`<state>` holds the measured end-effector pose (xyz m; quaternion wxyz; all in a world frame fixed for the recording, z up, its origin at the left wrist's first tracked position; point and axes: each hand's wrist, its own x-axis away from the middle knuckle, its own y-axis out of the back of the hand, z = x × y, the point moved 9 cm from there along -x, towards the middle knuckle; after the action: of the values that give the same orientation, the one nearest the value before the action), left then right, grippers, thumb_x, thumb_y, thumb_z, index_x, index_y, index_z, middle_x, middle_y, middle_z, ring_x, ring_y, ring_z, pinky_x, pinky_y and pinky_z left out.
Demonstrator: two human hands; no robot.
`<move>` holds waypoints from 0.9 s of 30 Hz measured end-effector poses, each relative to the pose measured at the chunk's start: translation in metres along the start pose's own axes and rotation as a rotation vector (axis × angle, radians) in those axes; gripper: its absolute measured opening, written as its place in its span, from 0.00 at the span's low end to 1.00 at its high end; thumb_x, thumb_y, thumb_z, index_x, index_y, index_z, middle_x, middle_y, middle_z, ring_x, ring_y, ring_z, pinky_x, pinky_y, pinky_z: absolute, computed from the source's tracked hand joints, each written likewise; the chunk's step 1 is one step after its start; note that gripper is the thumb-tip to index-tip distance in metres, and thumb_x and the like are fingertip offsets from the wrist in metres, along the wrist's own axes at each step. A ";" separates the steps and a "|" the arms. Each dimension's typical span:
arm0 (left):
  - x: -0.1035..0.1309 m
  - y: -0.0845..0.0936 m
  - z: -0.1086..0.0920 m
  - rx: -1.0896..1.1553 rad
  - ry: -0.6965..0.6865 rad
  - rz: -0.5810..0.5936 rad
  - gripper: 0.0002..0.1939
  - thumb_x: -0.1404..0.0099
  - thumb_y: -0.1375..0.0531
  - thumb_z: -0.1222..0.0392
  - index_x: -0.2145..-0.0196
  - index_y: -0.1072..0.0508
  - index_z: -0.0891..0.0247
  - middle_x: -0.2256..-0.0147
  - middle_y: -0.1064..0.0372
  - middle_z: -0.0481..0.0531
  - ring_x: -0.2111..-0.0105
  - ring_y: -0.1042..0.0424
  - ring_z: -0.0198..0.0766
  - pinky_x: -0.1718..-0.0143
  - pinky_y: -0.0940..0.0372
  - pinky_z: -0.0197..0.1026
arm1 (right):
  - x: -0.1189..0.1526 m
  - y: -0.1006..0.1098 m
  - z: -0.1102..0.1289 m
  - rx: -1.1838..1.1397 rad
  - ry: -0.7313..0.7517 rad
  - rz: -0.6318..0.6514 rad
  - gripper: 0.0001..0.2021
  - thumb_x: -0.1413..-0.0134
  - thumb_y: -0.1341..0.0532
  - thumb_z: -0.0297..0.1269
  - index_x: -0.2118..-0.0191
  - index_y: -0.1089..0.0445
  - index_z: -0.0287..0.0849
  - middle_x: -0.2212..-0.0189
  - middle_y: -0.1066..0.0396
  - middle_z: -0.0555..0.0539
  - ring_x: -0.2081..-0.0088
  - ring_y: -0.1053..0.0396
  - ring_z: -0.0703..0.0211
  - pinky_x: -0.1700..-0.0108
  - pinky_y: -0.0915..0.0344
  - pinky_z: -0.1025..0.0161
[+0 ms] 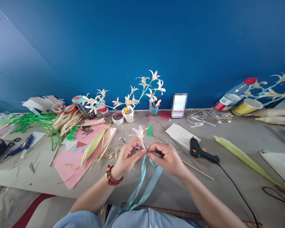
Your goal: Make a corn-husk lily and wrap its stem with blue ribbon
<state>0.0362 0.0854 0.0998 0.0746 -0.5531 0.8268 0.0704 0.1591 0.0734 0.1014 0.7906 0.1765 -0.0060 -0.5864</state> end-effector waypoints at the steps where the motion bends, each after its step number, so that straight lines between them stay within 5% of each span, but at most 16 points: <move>1: 0.000 -0.002 0.001 0.018 0.016 0.025 0.09 0.35 0.39 0.57 0.70 0.28 0.64 0.67 0.34 0.52 0.64 0.35 0.37 0.60 0.41 0.39 | 0.000 -0.003 -0.004 -0.063 -0.040 0.052 0.07 0.45 0.38 0.34 0.73 0.30 0.40 0.81 0.36 0.54 0.78 0.42 0.67 0.75 0.47 0.68; 5: 0.000 -0.012 0.001 0.147 0.046 0.126 0.10 0.35 0.39 0.57 0.70 0.28 0.65 0.69 0.36 0.51 0.67 0.38 0.35 0.64 0.43 0.37 | 0.000 -0.013 -0.015 -0.374 -0.155 0.205 0.11 0.46 0.35 0.42 0.71 0.31 0.39 0.81 0.37 0.54 0.80 0.41 0.68 0.77 0.47 0.69; 13: 0.002 -0.020 0.012 0.417 0.092 0.174 0.09 0.39 0.35 0.56 0.70 0.27 0.64 0.68 0.36 0.51 0.68 0.36 0.35 0.64 0.39 0.39 | 0.001 -0.024 -0.016 -0.544 -0.145 0.240 0.13 0.49 0.32 0.44 0.72 0.32 0.39 0.81 0.39 0.55 0.81 0.41 0.68 0.78 0.46 0.69; 17: 0.001 -0.017 0.016 0.400 0.086 0.124 0.08 0.39 0.35 0.56 0.71 0.25 0.64 0.68 0.35 0.51 0.67 0.35 0.36 0.64 0.39 0.39 | 0.000 -0.016 -0.014 -0.417 -0.078 0.146 0.11 0.46 0.35 0.41 0.72 0.33 0.40 0.81 0.38 0.54 0.79 0.43 0.68 0.76 0.45 0.69; 23: -0.001 0.000 0.005 0.024 -0.017 -0.051 0.08 0.40 0.34 0.56 0.69 0.26 0.63 0.68 0.33 0.52 0.63 0.34 0.39 0.58 0.40 0.41 | 0.000 0.002 -0.001 0.062 0.060 -0.058 0.06 0.48 0.39 0.29 0.75 0.32 0.40 0.81 0.38 0.55 0.77 0.45 0.68 0.74 0.48 0.69; 27: 0.000 0.002 0.007 0.016 0.019 -0.067 0.10 0.38 0.36 0.55 0.72 0.29 0.64 0.70 0.34 0.51 0.67 0.36 0.36 0.63 0.41 0.39 | 0.000 0.002 -0.005 0.050 0.008 -0.053 0.07 0.46 0.39 0.32 0.74 0.31 0.40 0.81 0.38 0.55 0.78 0.45 0.68 0.75 0.48 0.69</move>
<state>0.0349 0.0879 0.0930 0.0737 -0.5805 0.8090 0.0559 0.1618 0.0754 0.0969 0.7700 0.1987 -0.0130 -0.6062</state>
